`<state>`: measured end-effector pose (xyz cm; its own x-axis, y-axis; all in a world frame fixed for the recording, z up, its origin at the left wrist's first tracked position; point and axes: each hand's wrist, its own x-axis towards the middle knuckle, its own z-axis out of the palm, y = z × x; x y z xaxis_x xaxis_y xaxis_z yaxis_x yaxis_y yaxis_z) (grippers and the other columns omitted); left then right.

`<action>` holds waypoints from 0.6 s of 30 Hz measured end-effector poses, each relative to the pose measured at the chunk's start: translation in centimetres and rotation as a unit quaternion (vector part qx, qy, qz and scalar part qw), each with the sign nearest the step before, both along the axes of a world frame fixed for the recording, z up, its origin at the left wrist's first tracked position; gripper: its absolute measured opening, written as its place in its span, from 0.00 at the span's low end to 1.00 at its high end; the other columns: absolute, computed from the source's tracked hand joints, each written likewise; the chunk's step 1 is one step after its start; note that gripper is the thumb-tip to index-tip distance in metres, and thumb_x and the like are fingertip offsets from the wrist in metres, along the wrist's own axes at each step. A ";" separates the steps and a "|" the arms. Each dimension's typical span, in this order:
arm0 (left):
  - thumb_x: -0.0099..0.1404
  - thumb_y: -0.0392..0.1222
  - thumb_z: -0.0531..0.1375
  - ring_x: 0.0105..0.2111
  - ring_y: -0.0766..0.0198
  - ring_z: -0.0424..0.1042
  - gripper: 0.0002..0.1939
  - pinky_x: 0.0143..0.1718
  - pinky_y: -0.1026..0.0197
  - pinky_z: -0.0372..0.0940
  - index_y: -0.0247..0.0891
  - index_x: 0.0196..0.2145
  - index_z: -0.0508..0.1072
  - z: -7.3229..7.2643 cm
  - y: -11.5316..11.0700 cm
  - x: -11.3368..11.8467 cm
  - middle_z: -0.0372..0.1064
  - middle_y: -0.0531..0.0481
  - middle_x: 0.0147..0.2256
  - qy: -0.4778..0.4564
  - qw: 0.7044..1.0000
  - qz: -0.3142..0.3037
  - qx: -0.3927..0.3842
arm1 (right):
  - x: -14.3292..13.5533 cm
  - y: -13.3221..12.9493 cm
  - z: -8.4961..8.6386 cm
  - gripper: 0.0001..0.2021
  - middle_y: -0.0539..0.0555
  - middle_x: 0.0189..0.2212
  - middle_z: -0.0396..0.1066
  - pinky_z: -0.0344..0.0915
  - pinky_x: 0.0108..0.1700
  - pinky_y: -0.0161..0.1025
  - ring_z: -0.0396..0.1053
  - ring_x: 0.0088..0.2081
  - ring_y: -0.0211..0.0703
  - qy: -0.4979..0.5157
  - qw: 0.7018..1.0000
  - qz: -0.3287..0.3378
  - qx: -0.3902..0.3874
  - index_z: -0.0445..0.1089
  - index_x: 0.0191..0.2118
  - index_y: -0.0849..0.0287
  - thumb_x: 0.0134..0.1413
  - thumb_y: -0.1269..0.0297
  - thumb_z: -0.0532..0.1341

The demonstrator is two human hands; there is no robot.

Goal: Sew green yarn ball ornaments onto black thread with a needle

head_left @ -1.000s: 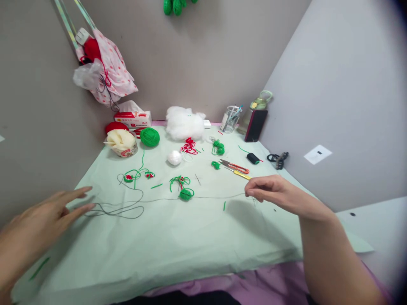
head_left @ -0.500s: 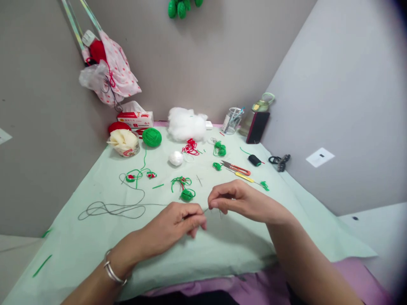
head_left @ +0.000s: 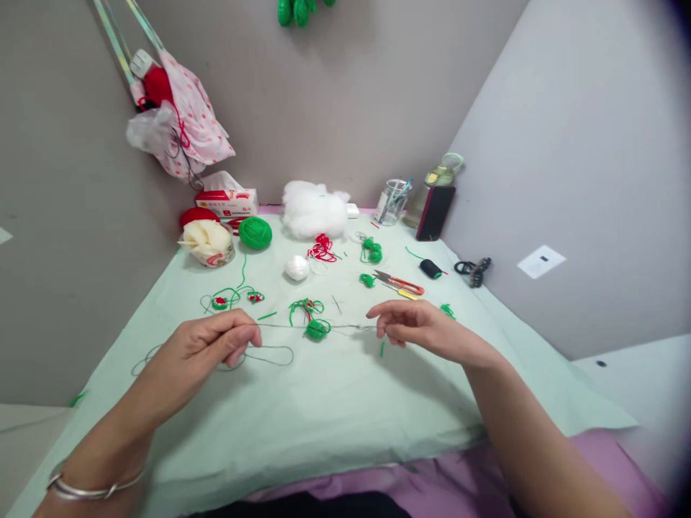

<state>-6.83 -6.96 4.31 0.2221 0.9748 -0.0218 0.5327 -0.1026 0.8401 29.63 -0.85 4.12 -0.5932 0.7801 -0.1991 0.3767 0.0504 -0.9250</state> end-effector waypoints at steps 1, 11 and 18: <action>0.71 0.55 0.53 0.27 0.66 0.61 0.18 0.31 0.65 0.57 0.43 0.31 0.73 0.0 -0.1 -0.5 0.59 0.57 0.23 0.002 1.000 0.008 0.007 | 0.1 0.1 -0.2 0.14 0.54 0.35 0.73 0.64 0.32 0.35 0.67 0.30 0.37 -0.011 1.000 -0.021 0.012 0.72 0.50 0.61 0.59 0.63 0.61; 0.68 0.56 0.55 0.27 0.65 0.63 0.18 0.34 0.66 0.59 0.43 0.27 0.72 0.1 -0.6 -3.2 0.61 0.57 0.22 0.039 0.997 0.060 0.038 | -0.2 0.2 -0.3 0.15 0.55 0.32 0.77 0.66 0.30 0.37 0.68 0.27 0.37 0.017 0.992 -0.125 0.011 0.75 0.42 0.61 0.49 0.59 0.67; 0.67 0.57 0.54 0.35 0.64 0.70 0.20 0.40 0.69 0.63 0.42 0.24 0.69 -1.2 -1.2 -6.3 0.65 0.56 0.23 0.128 0.976 0.159 0.078 | 1.0 1.0 -1.3 0.15 0.56 0.29 0.77 0.70 0.32 0.39 0.70 0.26 0.39 0.000 0.970 -0.237 0.061 0.78 0.35 0.63 0.46 0.56 0.69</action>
<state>-13.11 -8.19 3.15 -0.0860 0.9894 0.1174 0.7483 -0.0136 0.6632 30.61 0.20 2.85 -0.1623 0.9829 -0.0874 0.3835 -0.0188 -0.9234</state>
